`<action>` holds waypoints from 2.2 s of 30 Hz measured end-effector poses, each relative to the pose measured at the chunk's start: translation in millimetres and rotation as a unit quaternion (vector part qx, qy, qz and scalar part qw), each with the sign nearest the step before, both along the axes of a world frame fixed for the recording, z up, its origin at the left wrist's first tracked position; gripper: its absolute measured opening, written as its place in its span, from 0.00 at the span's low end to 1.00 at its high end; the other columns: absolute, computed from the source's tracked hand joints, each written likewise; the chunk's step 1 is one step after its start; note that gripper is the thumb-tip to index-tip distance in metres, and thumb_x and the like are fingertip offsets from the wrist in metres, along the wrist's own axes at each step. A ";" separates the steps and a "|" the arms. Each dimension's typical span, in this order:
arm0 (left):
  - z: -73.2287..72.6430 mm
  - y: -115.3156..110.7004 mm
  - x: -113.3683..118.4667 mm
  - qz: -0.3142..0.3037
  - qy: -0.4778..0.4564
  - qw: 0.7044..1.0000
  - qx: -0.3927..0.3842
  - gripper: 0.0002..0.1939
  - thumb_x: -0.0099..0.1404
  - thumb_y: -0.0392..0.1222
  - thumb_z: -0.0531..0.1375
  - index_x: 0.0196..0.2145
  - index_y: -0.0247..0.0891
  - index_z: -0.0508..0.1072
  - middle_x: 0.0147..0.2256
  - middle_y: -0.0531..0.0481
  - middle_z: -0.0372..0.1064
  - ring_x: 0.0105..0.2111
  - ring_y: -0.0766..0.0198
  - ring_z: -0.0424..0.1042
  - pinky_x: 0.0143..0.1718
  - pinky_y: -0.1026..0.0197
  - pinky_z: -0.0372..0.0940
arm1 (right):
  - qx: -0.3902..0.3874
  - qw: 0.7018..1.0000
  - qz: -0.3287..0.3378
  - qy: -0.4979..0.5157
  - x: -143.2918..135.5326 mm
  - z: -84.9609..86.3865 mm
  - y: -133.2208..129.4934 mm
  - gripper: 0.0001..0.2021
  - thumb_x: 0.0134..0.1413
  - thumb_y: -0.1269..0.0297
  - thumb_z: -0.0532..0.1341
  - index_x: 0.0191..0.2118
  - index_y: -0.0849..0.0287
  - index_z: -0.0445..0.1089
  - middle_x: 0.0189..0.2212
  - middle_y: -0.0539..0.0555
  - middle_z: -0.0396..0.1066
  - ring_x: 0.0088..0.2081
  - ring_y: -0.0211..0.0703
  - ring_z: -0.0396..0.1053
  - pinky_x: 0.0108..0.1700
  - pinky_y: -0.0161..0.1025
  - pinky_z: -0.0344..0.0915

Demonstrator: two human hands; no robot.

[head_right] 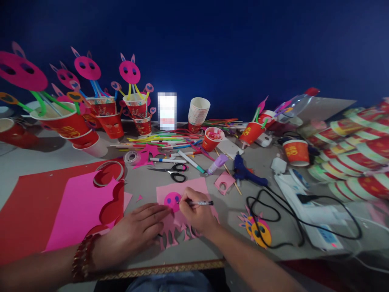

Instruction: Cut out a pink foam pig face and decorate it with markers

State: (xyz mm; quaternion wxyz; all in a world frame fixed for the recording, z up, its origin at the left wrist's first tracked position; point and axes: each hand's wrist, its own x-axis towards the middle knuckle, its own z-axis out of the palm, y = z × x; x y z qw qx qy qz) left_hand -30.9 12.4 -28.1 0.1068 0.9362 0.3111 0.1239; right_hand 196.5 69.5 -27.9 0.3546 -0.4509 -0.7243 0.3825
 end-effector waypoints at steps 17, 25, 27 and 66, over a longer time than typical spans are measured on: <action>1.7 -0.1 0.0 0.000 -0.004 1.000 -0.003 0.09 0.69 0.44 0.59 0.43 0.36 0.71 0.61 0.42 0.62 0.62 0.55 0.60 0.64 0.50 0.56 | 0.003 1.000 0.016 -0.012 1.1 -6.2 1.0 0.08 0.54 0.72 0.55 0.25 0.56 0.61 0.20 0.45 0.60 0.23 0.36 0.59 0.28 0.34 0.55; 0.0 -0.2 0.3 0.002 -0.006 1.000 -0.007 0.10 0.70 0.44 0.58 0.44 0.36 0.70 0.62 0.42 0.60 0.62 0.56 0.58 0.65 0.50 0.54 | 0.004 1.000 0.007 -0.008 -0.6 0.8 1.4 0.09 0.52 0.73 0.55 0.23 0.56 0.60 0.19 0.45 0.58 0.23 0.36 0.57 0.26 0.34 0.53; -0.4 -0.1 0.3 -0.001 -0.007 1.000 -0.006 0.09 0.69 0.43 0.58 0.44 0.36 0.71 0.62 0.42 0.60 0.62 0.55 0.58 0.64 0.50 0.54 | 0.002 1.000 0.008 -0.007 -0.6 1.4 1.4 0.09 0.52 0.73 0.55 0.23 0.56 0.60 0.19 0.45 0.58 0.22 0.36 0.56 0.26 0.34 0.53; -0.2 0.0 -0.3 0.009 -0.015 0.999 0.031 0.13 0.70 0.49 0.58 0.45 0.37 0.70 0.61 0.46 0.62 0.62 0.54 0.57 0.64 0.50 0.52 | -0.077 0.992 0.046 0.089 -16.4 16.9 21.2 0.07 0.48 0.74 0.58 0.25 0.55 0.62 0.21 0.45 0.60 0.24 0.37 0.58 0.25 0.34 0.53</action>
